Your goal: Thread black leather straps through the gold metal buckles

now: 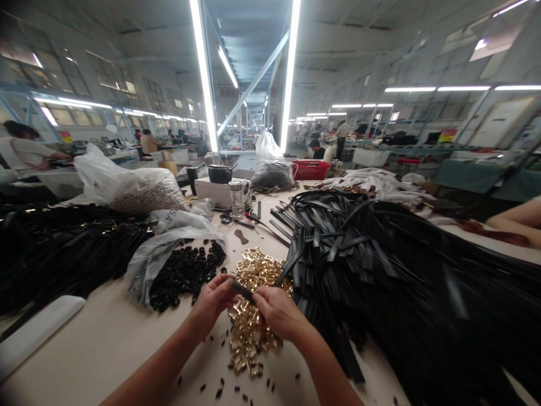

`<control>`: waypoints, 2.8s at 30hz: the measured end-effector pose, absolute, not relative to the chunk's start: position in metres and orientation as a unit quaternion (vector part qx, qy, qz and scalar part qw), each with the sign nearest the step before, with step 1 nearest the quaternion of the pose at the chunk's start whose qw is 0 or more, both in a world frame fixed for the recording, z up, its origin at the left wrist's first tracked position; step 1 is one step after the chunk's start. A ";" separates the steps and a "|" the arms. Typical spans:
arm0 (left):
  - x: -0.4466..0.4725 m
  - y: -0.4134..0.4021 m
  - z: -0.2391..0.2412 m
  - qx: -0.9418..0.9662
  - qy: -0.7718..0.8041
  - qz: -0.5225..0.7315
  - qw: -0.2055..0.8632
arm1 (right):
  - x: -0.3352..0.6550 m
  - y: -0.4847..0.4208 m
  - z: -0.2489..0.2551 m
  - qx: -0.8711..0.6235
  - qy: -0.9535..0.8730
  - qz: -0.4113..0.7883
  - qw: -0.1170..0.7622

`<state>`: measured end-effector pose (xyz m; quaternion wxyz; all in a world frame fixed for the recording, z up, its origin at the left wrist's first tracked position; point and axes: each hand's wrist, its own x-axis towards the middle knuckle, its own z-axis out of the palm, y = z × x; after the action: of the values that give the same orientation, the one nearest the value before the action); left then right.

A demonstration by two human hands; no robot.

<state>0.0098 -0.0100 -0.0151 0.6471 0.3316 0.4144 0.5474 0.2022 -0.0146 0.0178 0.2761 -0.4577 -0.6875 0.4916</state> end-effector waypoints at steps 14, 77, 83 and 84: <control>0.013 -0.012 -0.014 0.311 0.424 0.529 0.667 | 0.185 -0.023 0.021 -0.508 -0.755 0.243 0.336; 0.003 -0.017 -0.008 0.431 0.518 0.394 0.625 | 0.208 -0.016 0.033 -0.526 -0.817 0.152 0.182; 0.000 -0.012 -0.013 0.367 0.511 0.404 0.664 | 0.210 -0.016 0.036 -0.554 -0.768 0.157 0.279; 0.001 -0.012 -0.012 0.361 0.508 0.409 0.667 | 0.208 -0.017 0.036 -0.540 -0.774 0.158 0.292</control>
<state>0.0009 -0.0124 -0.0123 0.6667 0.3611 0.5078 0.4090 0.2076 -0.0175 0.0357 0.2919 -0.5399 -0.7735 0.1580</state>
